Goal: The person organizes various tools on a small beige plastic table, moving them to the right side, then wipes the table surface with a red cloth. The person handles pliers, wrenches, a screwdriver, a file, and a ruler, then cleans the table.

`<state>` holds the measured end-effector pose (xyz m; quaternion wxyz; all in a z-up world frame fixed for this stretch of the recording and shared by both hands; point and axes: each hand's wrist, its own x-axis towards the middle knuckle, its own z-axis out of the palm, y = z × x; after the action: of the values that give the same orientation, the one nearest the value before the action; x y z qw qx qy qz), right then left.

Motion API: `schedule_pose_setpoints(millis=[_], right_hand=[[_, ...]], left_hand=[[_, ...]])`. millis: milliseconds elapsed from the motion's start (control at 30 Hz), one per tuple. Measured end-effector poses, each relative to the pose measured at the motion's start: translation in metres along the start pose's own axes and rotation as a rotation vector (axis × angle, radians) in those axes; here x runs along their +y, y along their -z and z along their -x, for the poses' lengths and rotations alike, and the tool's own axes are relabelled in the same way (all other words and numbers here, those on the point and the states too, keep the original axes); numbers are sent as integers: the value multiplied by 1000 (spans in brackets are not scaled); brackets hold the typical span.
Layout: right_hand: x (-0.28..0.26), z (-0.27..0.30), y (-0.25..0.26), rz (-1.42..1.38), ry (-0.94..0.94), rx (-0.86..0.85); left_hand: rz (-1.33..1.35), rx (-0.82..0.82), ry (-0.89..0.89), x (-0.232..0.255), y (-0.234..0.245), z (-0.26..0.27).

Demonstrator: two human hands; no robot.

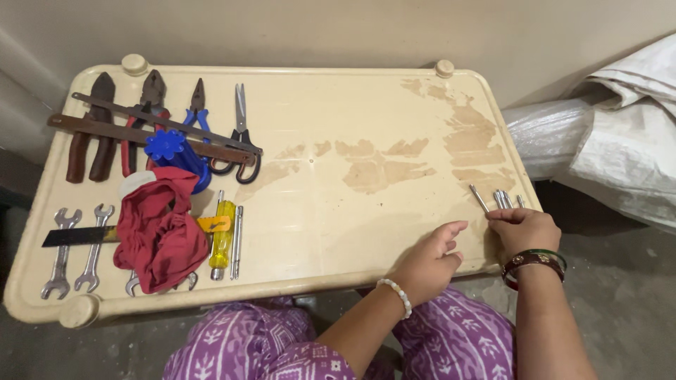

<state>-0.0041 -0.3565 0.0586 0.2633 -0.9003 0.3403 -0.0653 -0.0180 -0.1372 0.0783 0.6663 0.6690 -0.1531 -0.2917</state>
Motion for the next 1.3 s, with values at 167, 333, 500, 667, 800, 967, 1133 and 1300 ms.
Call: schedule_pose_setpoints(millis=[167, 333, 500, 667, 800, 967, 1133, 1300], right_hand=[[12, -7, -3, 24, -10, 47], [8, -8, -3, 79, -44, 78], [-20, 7, 0, 76, -109, 25], [-67, 38, -21, -16, 368, -66], [-114, 81, -61, -147, 502, -209], [-159, 146, -94, -323, 575, -475], [-179, 190, -114, -369, 567, -716], [-180, 196, -123, -421, 568, -762]], left_hand=[[-56, -22, -27, 0, 2, 4], [-83, 9, 21, 9, 9, 11], [-236, 89, 109, 26, 18, 23], [-354, 183, 108, 36, 40, 35], [-539, 398, -96, 35, 66, 51], [-568, 572, 45, 25, 114, 94], [-589, 607, 158, 10, 150, 132], [-727, 723, 226, -6, 154, 131]])
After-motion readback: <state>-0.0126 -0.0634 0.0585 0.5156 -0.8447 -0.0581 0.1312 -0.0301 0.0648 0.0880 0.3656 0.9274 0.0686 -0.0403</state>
